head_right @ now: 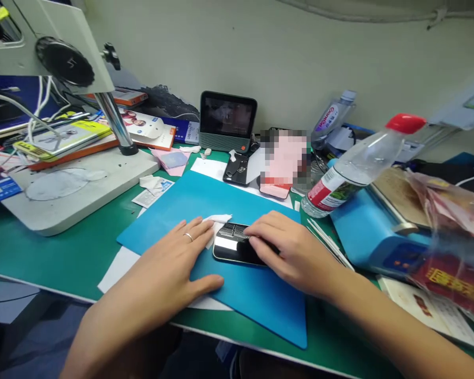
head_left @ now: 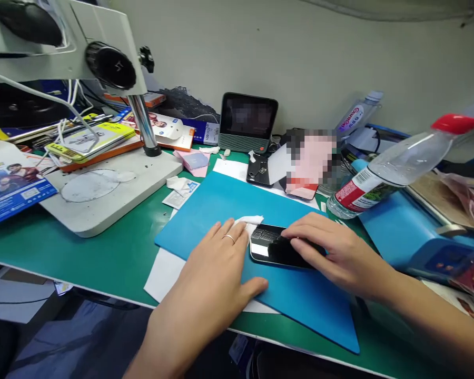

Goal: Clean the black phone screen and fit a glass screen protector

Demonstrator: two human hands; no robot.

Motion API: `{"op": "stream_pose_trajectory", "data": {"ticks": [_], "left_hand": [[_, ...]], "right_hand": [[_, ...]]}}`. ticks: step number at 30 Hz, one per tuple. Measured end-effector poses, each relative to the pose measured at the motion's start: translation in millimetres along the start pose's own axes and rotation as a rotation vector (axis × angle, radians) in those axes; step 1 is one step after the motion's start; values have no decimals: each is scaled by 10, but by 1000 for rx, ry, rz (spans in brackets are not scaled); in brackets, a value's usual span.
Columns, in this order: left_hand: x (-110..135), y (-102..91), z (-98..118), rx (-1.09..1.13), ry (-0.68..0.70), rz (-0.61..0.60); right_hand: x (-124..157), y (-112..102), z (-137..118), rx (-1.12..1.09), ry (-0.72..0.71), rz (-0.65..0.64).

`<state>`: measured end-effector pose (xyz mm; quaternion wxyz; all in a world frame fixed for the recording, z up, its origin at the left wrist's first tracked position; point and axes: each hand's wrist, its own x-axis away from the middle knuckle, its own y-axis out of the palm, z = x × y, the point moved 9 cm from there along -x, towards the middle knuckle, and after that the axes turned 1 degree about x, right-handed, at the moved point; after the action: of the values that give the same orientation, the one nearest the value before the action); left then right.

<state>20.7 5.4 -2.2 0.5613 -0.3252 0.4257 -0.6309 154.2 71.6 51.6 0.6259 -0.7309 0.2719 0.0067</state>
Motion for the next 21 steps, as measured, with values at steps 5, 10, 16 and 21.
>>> {"op": "stream_pose_trajectory", "data": {"ticks": [5,10,16,21], "left_hand": [[10,-80,-5,88,-1,-11],[-68,-85,17,72,-112,-71],[-111,-47,-30,88,-105,-33],[-127,-59,-76,117,-93,-8]], "right_hand": [[-338,245,-42,89,104,21],[-442,372,72,44,149,-2],[-397,385,25,59,111,-45],[-405,492,9,77,91,-60]]}}
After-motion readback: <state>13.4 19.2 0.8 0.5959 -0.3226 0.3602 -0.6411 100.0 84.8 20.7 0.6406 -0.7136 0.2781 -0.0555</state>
